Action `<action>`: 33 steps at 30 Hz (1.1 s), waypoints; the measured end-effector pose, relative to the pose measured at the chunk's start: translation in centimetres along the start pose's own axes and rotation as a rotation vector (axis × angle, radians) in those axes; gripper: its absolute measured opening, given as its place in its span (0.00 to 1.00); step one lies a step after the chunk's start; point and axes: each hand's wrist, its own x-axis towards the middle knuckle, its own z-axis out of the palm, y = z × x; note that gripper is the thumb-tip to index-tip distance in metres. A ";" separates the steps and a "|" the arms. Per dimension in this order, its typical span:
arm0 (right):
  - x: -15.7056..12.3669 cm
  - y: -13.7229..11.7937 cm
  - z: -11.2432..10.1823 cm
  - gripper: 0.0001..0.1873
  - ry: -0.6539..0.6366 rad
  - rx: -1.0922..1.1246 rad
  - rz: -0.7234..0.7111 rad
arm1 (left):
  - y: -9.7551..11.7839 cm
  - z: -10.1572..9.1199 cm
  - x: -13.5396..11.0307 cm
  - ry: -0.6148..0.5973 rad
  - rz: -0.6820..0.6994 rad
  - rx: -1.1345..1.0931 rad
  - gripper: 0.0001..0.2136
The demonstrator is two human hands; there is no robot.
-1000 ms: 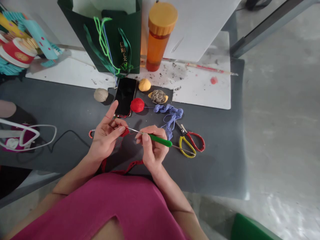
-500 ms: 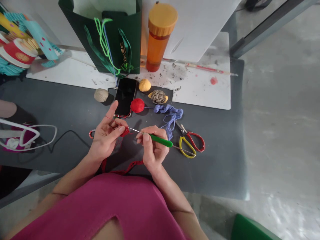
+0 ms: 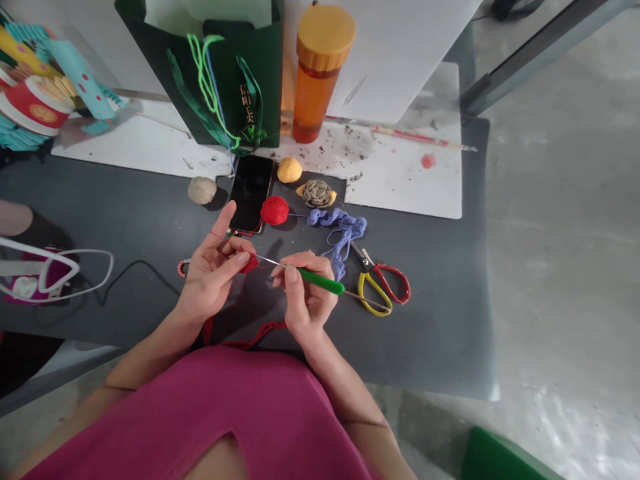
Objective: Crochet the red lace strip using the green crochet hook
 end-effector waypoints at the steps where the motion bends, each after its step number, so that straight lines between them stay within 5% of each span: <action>1: 0.0 0.0 0.0 0.07 -0.003 0.001 -0.007 | 0.0 0.0 0.0 0.001 -0.002 -0.002 0.45; 16: -0.2 0.3 0.3 0.03 -0.049 -0.013 -0.060 | -0.2 0.1 -0.2 -0.043 -0.029 -0.004 0.46; 24: 0.2 0.4 0.6 0.03 -0.072 -0.126 -0.103 | -0.2 0.9 -1.0 0.113 0.135 0.225 0.44; 33: -0.5 1.6 0.8 0.03 -0.014 0.073 0.133 | -1.0 0.6 -0.8 0.050 0.085 0.128 0.42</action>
